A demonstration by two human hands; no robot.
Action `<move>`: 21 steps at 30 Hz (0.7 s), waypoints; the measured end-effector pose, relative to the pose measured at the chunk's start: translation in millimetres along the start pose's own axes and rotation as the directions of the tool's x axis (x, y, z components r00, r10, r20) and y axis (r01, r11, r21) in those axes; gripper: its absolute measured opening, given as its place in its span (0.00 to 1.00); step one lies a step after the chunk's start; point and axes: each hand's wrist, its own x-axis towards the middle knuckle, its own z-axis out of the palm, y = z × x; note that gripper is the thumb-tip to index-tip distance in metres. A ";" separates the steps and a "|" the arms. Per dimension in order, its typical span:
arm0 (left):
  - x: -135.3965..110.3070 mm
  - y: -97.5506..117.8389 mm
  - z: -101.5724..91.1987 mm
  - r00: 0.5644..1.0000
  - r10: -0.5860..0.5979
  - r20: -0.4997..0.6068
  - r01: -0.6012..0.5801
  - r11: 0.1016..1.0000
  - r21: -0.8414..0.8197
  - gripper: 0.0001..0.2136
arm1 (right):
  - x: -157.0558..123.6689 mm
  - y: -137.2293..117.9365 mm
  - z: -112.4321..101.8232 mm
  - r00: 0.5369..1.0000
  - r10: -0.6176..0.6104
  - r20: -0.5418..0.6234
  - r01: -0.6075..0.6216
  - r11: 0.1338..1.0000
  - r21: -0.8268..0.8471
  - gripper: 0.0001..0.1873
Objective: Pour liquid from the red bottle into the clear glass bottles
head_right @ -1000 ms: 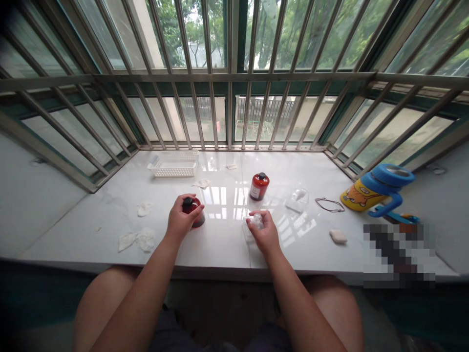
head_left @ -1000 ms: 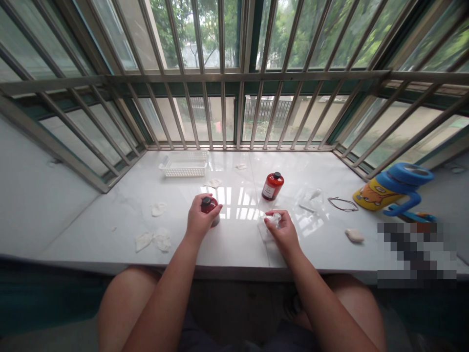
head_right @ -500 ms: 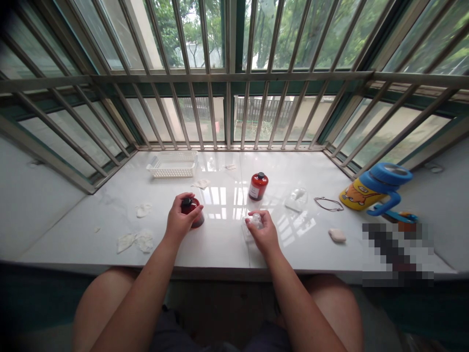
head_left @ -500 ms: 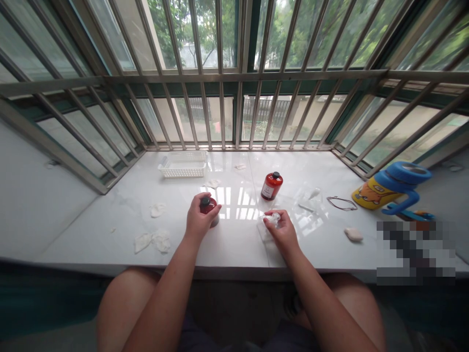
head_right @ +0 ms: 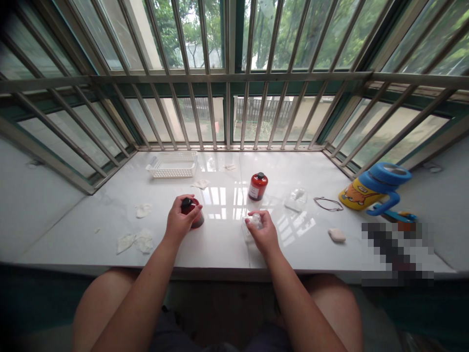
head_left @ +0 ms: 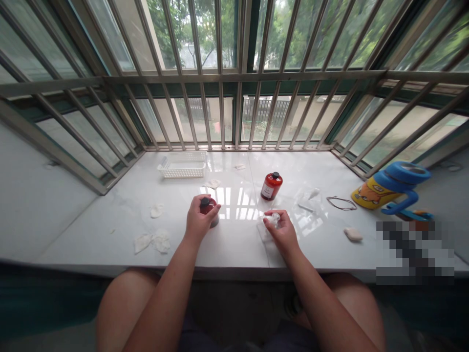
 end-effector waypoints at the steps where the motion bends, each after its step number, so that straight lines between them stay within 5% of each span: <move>1: -0.2 0.3 0.0 1.000 -0.005 -0.001 0.005 1.000 -0.005 0.20 | -0.1 0.1 0.0 1.000 0.000 0.000 0.000 1.000 0.001 0.23; 21: 0.1 2.0 -0.6 1.000 0.006 -0.004 -0.006 0.999 0.036 0.18 | -1.2 -0.3 -0.2 1.000 0.011 -0.005 -0.011 1.000 -0.002 0.24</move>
